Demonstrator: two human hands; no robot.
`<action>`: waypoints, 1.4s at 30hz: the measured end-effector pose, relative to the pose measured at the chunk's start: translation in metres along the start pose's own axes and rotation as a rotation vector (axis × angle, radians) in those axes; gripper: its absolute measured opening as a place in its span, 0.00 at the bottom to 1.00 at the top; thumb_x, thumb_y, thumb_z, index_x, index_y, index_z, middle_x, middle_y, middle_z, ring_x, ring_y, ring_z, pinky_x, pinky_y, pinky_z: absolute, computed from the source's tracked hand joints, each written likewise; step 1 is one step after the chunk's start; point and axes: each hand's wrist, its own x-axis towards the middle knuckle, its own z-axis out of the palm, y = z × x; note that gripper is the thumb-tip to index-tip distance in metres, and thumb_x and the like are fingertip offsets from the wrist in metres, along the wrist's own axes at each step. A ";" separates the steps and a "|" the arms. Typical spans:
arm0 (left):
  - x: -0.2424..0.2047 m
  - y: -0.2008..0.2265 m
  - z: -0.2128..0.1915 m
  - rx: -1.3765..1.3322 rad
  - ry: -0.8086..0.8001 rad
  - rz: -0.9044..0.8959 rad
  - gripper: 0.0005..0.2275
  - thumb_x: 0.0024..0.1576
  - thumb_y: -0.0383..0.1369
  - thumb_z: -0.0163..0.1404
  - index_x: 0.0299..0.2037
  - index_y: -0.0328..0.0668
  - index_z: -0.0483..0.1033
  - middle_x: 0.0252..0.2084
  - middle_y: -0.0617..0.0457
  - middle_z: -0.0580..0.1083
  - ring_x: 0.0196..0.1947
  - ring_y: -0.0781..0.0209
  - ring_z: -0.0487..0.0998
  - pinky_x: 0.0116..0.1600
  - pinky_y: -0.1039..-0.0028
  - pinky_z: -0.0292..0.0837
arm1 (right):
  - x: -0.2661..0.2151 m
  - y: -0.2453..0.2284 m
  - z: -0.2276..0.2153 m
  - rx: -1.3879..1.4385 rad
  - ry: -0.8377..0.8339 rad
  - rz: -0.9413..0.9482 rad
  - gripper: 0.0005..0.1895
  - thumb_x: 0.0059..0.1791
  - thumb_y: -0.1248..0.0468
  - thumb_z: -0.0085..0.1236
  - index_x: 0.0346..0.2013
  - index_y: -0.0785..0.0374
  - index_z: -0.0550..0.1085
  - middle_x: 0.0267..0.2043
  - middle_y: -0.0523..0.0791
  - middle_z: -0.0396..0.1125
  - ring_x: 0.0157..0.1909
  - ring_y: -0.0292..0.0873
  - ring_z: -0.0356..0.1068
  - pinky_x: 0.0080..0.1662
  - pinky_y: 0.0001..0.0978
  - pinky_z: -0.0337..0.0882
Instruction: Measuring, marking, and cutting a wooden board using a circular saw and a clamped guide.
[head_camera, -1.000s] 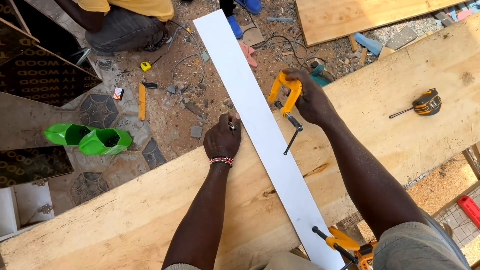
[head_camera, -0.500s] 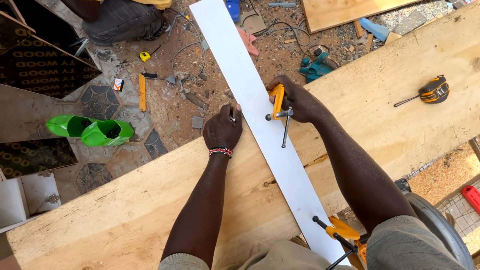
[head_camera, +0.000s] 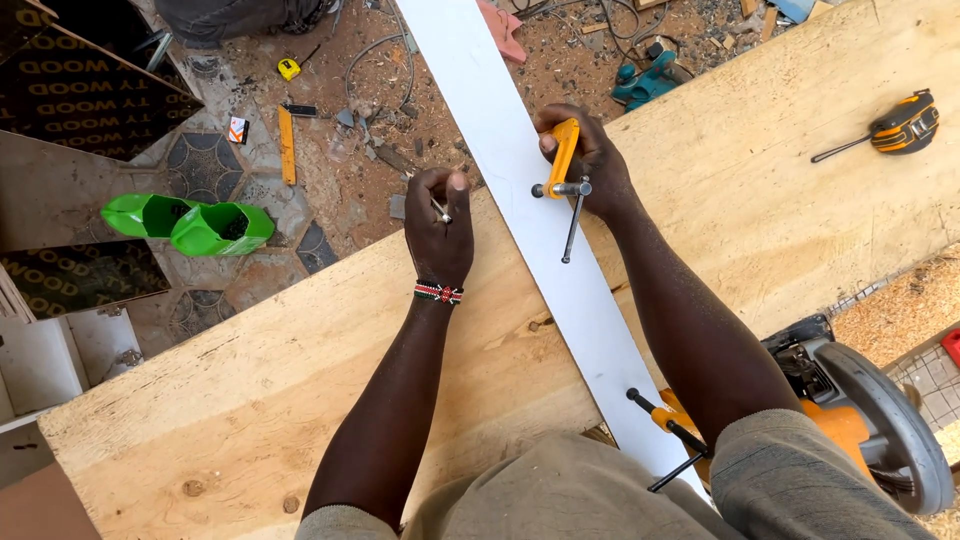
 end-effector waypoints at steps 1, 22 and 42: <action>-0.004 0.018 0.000 -0.041 0.012 0.042 0.11 0.68 0.46 0.47 0.44 0.51 0.72 0.32 0.57 0.72 0.37 0.62 0.77 0.49 0.70 0.74 | 0.000 0.003 -0.001 -0.006 -0.011 -0.006 0.16 0.59 0.56 0.58 0.61 0.52 0.72 0.52 0.49 0.70 0.62 0.51 0.63 0.67 0.49 0.57; 0.041 0.125 0.032 0.410 -0.259 0.209 0.15 0.55 0.38 0.61 0.33 0.52 0.62 0.25 0.60 0.71 0.23 0.54 0.74 0.26 0.60 0.66 | -0.004 -0.019 -0.019 0.026 -0.071 -0.059 0.18 0.52 0.64 0.54 0.58 0.55 0.72 0.56 0.45 0.70 0.55 0.41 0.70 0.52 0.33 0.70; 0.011 0.188 0.005 0.530 -0.805 0.216 0.13 0.64 0.44 0.46 0.44 0.44 0.73 0.33 0.48 0.81 0.33 0.44 0.85 0.37 0.55 0.81 | 0.002 0.007 -0.006 0.204 0.035 0.077 0.20 0.55 0.64 0.63 0.61 0.48 0.74 0.47 0.48 0.62 0.59 0.48 0.64 0.65 0.46 0.65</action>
